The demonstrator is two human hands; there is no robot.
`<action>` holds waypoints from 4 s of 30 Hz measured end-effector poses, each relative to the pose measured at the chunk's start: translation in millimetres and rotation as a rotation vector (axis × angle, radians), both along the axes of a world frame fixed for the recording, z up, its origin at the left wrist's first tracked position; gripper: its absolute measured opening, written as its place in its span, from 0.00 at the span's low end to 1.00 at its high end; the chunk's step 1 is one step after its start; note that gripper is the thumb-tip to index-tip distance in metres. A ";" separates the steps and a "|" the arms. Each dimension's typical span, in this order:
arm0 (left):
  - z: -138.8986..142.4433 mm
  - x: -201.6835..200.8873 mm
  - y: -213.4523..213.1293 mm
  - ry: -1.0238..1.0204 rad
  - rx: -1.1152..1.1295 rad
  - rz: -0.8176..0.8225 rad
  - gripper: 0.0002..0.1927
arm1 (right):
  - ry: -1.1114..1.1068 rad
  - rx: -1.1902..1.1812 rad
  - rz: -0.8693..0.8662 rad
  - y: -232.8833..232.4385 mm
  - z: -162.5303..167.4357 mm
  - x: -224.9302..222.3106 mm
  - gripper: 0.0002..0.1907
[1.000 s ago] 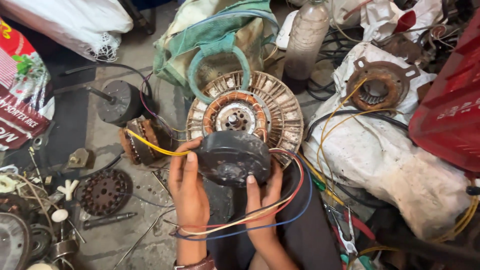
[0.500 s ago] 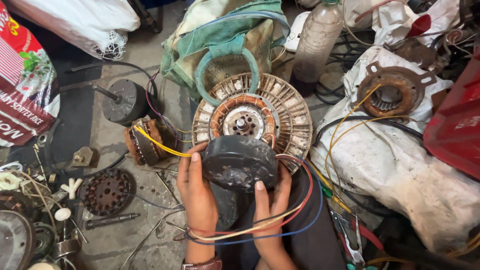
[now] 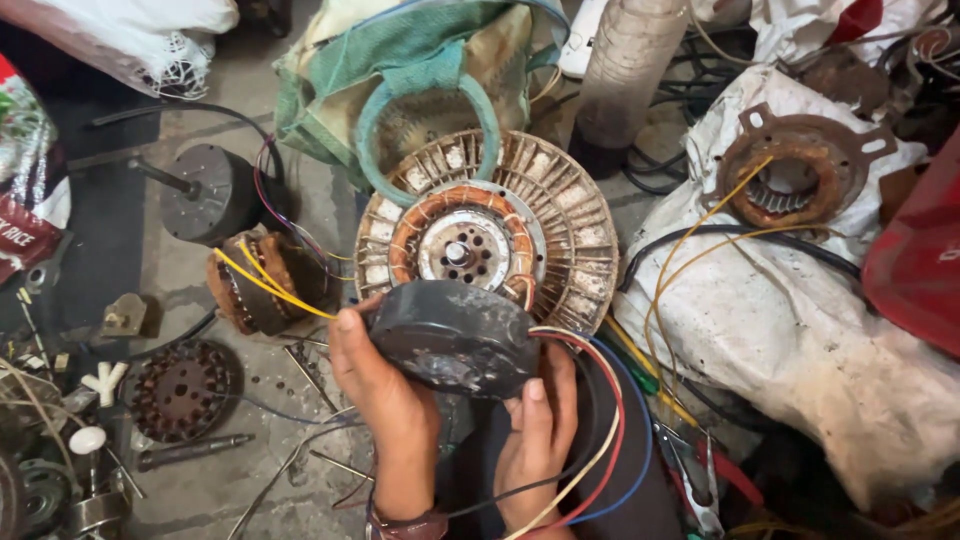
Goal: The person sits on the floor reassembling an electric fan motor. They route the motor's colored wires through the housing, fit the black cover onto the stator, test the wiring with a multimeter, and press and align the cover onto the motor assembly.
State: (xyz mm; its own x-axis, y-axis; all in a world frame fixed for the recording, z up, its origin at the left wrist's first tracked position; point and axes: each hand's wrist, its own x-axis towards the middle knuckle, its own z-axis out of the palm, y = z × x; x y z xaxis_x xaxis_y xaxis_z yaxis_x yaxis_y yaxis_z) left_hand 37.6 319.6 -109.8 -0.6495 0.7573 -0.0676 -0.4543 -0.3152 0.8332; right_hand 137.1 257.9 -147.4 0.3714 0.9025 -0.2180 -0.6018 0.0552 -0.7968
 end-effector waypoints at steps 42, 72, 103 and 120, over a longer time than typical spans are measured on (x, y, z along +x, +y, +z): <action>7.0 0.1 -15.0 0.006 0.022 -0.012 0.15 | -0.064 -0.009 0.047 -0.5 20.0 2.9 0.28; 22.0 -2.3 -21.8 0.037 0.033 0.045 0.13 | -0.323 0.109 0.013 -11.8 15.8 -2.5 0.25; 78.4 -52.2 11.2 0.303 0.017 -0.420 0.20 | -0.299 0.282 0.018 4.7 86.6 -1.0 0.21; 96.6 -68.9 64.4 0.356 -0.246 -0.634 0.18 | -0.368 0.385 0.041 20.4 79.8 8.2 0.21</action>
State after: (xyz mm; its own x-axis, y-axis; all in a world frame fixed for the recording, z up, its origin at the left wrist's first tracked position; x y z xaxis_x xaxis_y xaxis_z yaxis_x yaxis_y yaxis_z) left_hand -31.3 384.0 -13.2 -0.1105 0.9825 -0.1503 -0.1772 0.1293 0.9756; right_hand 145.3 278.3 -67.6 0.3234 0.9069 0.2700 -0.2937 0.3674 -0.8825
